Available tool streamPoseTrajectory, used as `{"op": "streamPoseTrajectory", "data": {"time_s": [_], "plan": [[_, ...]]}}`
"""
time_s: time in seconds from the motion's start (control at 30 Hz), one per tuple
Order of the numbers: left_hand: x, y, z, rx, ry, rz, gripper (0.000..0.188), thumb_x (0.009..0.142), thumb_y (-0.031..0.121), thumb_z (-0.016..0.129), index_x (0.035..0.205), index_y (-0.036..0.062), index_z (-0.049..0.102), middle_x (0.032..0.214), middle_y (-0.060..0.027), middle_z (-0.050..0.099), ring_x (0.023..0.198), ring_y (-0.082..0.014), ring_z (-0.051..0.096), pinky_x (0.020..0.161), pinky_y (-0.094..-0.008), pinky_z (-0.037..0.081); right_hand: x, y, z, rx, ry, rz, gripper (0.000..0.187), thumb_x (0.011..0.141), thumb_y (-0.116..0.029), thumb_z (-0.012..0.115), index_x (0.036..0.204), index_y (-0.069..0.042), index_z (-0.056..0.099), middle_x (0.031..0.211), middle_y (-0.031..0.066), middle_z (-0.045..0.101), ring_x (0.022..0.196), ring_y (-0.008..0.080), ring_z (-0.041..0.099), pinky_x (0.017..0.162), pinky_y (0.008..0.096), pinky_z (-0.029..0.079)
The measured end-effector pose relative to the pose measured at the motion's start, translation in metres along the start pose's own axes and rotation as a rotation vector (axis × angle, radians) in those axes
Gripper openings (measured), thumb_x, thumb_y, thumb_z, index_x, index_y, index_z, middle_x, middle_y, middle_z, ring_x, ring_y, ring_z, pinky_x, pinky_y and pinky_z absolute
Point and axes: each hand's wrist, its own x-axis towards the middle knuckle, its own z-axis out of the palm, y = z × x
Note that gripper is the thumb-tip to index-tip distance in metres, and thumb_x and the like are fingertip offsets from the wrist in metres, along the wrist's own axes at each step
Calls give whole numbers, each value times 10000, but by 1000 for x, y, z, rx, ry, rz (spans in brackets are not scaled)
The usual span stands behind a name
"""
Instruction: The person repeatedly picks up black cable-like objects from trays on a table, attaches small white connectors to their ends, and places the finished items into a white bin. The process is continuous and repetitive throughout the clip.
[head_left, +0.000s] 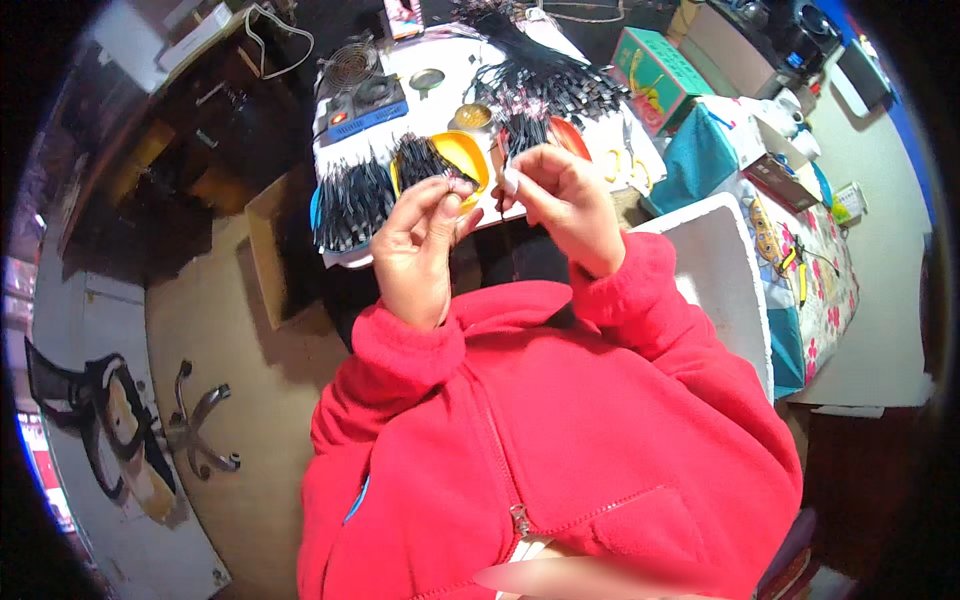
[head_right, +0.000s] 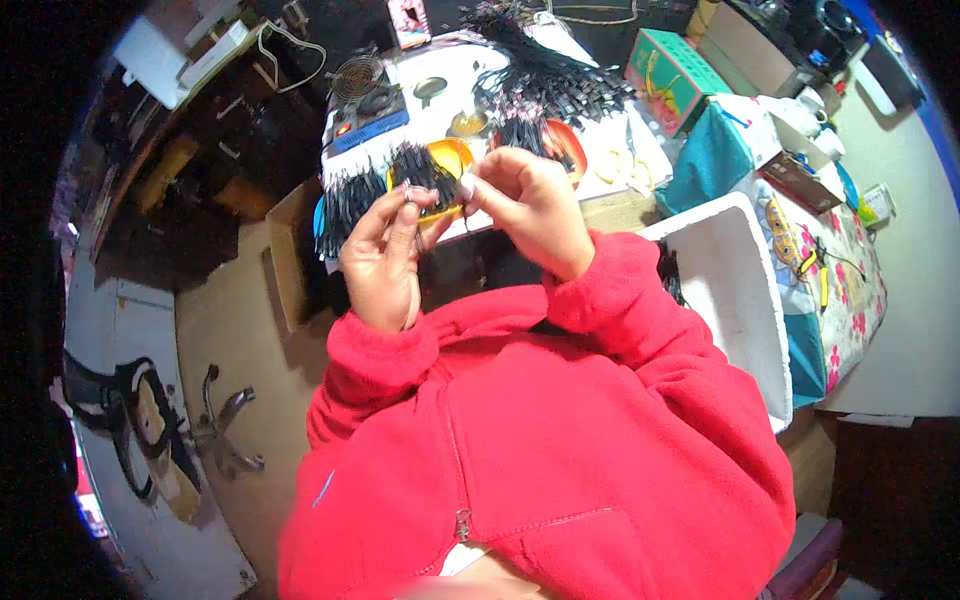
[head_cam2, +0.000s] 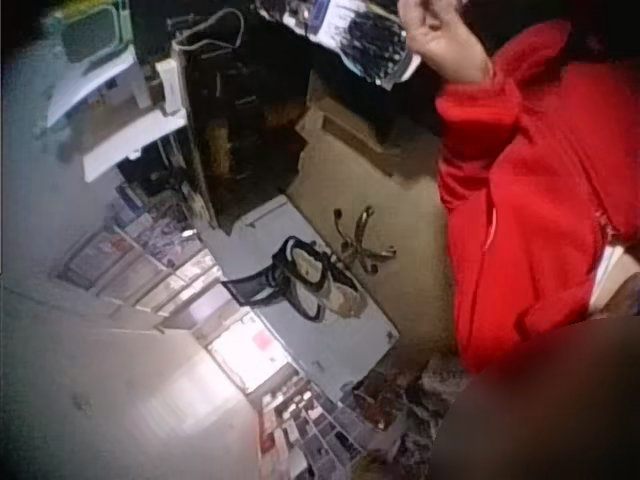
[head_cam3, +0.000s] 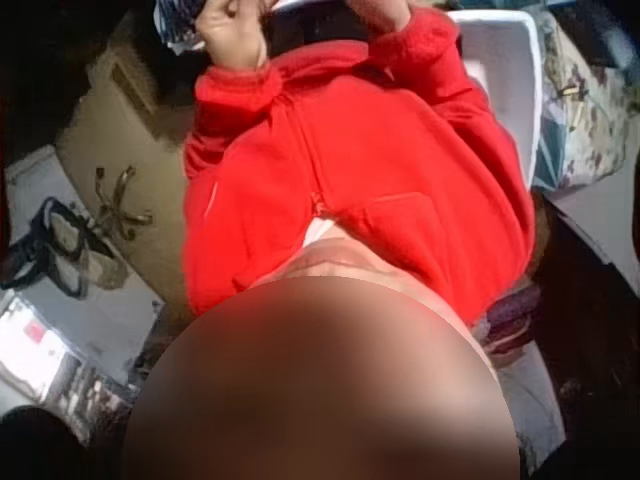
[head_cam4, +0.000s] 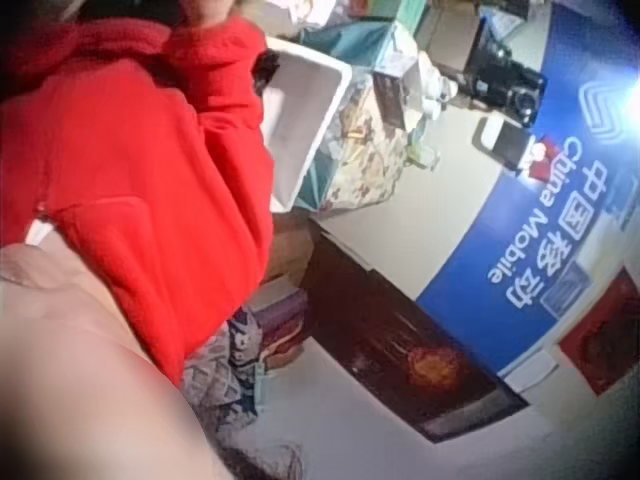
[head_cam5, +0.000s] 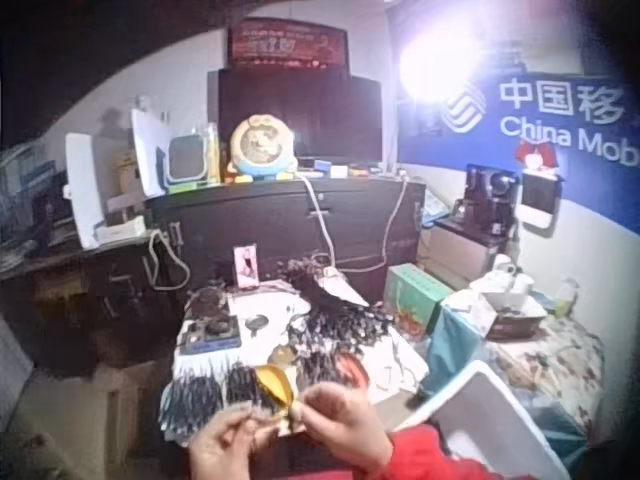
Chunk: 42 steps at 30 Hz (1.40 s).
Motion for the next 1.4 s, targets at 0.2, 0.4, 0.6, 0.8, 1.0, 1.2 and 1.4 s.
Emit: {"op": "streamPoseTrajectory", "data": {"time_s": [0.2, 0.4, 0.6, 0.8, 1.0, 1.2, 1.4], "plan": [[-7, 1, 8, 4, 54, 38, 130, 887, 43, 631, 1000, -18, 655, 1025, -70, 643, 883, -118, 614, 766, -225, 505, -20, 1, 37, -176, 16, 42, 125, 886, -6, 623, 990, 42, 575, 835, 36, 631, 745, 72, 601, 657, 206, 501], [-13, 6, 8, -59, 45, -71, 153, 889, 39, 626, 1026, -27, 642, 976, -75, 666, 838, -118, 627, 755, -240, 522, -27, 1, 34, -341, 0, -16, 129, 863, 1, 648, 978, 31, 598, 829, 32, 637, 737, 74, 606, 663, 209, 505], [-16, 7, 7, 169, 38, -60, 141, 912, 88, 610, 1004, -15, 635, 877, -56, 676, 723, -92, 618, 668, -231, 523, -15, -8, 18, -250, 13, -63, 90, 875, 12, 625, 963, 31, 616, 862, 41, 651, 762, 75, 621, 680, 203, 507], [-17, 7, 9, 232, -20, -70, 141, 926, 113, 598, 995, -4, 636, 802, -50, 672, 622, -64, 554, 571, -194, 450, -10, -10, 22, -252, 17, -146, 127, 826, -48, 698, 922, 20, 649, 782, 55, 658, 652, 68, 614, 586, 211, 503], [-18, 9, 7, 177, -54, -167, 138, 938, 113, 581, 996, -3, 629, 766, -55, 651, 581, -55, 515, 523, -182, 410, -9, 0, 22, -124, 25, -190, 100, 849, -37, 673, 920, 22, 637, 802, 50, 635, 715, 69, 609, 626, 209, 501], [-17, 8, 3, 42, -54, -221, 121, 930, 89, 585, 990, -6, 627, 727, -38, 612, 559, -47, 472, 493, -168, 354, -10, 6, 19, 129, -55, -35, 129, 889, -83, 641, 955, 27, 623, 865, 43, 649, 765, 76, 602, 687, 215, 499], [-16, 1, -2, -159, -20, -273, 131, 919, 87, 597, 1001, -10, 627, 783, -42, 623, 576, -55, 481, 488, -169, 347, -10, 23, 27, 852, -148, 259, 95, 913, -94, 600, 970, -20, 584, 878, 47, 623, 769, 133, 595, 743, 274, 487]]}}
